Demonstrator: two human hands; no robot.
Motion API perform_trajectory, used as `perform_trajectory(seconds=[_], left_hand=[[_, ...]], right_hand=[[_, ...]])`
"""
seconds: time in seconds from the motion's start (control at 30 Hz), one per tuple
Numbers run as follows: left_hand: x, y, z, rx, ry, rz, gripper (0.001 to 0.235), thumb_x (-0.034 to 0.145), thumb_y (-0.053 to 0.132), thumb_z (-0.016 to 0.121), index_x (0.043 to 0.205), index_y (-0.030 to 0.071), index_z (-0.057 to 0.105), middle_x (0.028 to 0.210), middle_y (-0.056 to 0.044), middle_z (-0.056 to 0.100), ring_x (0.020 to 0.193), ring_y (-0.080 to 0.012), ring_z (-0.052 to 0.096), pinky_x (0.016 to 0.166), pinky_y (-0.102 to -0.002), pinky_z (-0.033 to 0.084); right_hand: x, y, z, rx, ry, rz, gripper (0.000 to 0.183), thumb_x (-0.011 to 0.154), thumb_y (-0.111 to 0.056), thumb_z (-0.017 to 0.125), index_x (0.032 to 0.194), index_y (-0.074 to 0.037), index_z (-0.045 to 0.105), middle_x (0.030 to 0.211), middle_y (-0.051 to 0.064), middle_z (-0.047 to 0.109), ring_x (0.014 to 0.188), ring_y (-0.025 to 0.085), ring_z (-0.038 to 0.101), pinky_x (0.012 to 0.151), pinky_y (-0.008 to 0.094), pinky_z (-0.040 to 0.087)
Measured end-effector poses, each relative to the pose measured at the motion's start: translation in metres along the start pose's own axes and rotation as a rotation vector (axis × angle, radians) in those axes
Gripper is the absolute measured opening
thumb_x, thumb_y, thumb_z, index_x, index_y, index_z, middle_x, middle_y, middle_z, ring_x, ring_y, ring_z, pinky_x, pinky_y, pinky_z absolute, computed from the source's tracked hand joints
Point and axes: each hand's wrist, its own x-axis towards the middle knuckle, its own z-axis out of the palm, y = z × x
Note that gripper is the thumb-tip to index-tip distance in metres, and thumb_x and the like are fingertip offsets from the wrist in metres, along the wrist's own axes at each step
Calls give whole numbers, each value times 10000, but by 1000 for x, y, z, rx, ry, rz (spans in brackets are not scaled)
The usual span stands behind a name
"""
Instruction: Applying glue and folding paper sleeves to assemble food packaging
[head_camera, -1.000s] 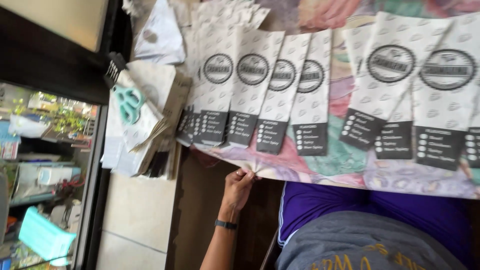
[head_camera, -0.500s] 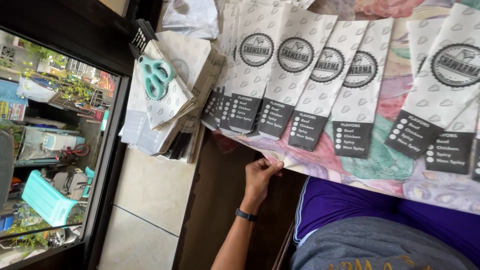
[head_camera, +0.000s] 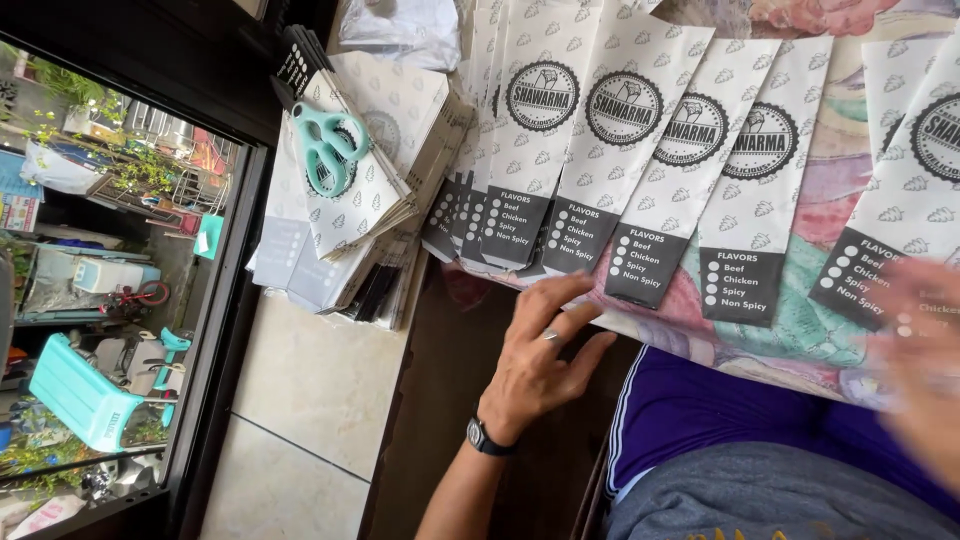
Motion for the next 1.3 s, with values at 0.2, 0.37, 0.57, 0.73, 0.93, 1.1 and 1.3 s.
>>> perform_trajectory(seconds=[0.2,0.37,0.57,0.73,0.93,1.1,1.3], left_hand=[[27,-18,4,-29,-373,131,298,1044,-66,611,1312,1,500,1521,-260,455,1427,-351,521,1278,-556,388],[27,-23,8,-114,-363,97,234,1063,-10,604,1286,-6,530,1509,-245,441,1351,-368,600,1276,-574,415],[22,-25,7,-183,-305,71,188,1038,-49,647,1195,-10,550,1518,-247,416,1298,-378,664,1085,-469,632],[22,-33,3,-196,-340,177,186,1047,-105,627,1185,-38,522,1554,-282,350,1365,-441,611,1122,-542,610],[18,-39,6,-161,-344,197,348,1005,-148,697,1273,-18,516,1538,-280,381,1352,-463,626,1110,-538,613],[21,-33,11,-48,-336,202,161,1037,-144,579,1180,-72,587,1471,-259,425,1358,-414,576,1230,-570,465],[30,-16,17,-70,-263,52,53,1022,-103,562,987,-82,595,1407,-255,425,1255,-333,626,1144,-499,503]], right_hand=[[95,-88,65,60,-48,-297,381,880,-10,792,1211,131,667,1302,237,624,1128,361,679,1099,413,548],[98,-89,86,54,-85,-304,379,812,25,832,1136,139,673,1219,265,647,1080,383,663,1041,443,576],[90,-85,90,42,-73,-296,232,834,51,820,1019,137,711,1182,274,660,988,380,688,948,441,600],[93,-88,87,27,-78,-324,176,839,78,807,964,139,700,1187,274,658,970,374,678,925,444,597],[88,-84,91,4,-76,-275,128,865,65,788,969,98,721,1190,212,677,990,332,672,1008,481,541],[87,-84,95,-13,-86,-221,67,904,39,755,950,74,719,1190,159,667,1025,301,634,1042,440,504],[93,-88,97,60,-96,-111,52,916,87,699,875,63,679,1129,174,659,1031,303,637,993,400,497]])
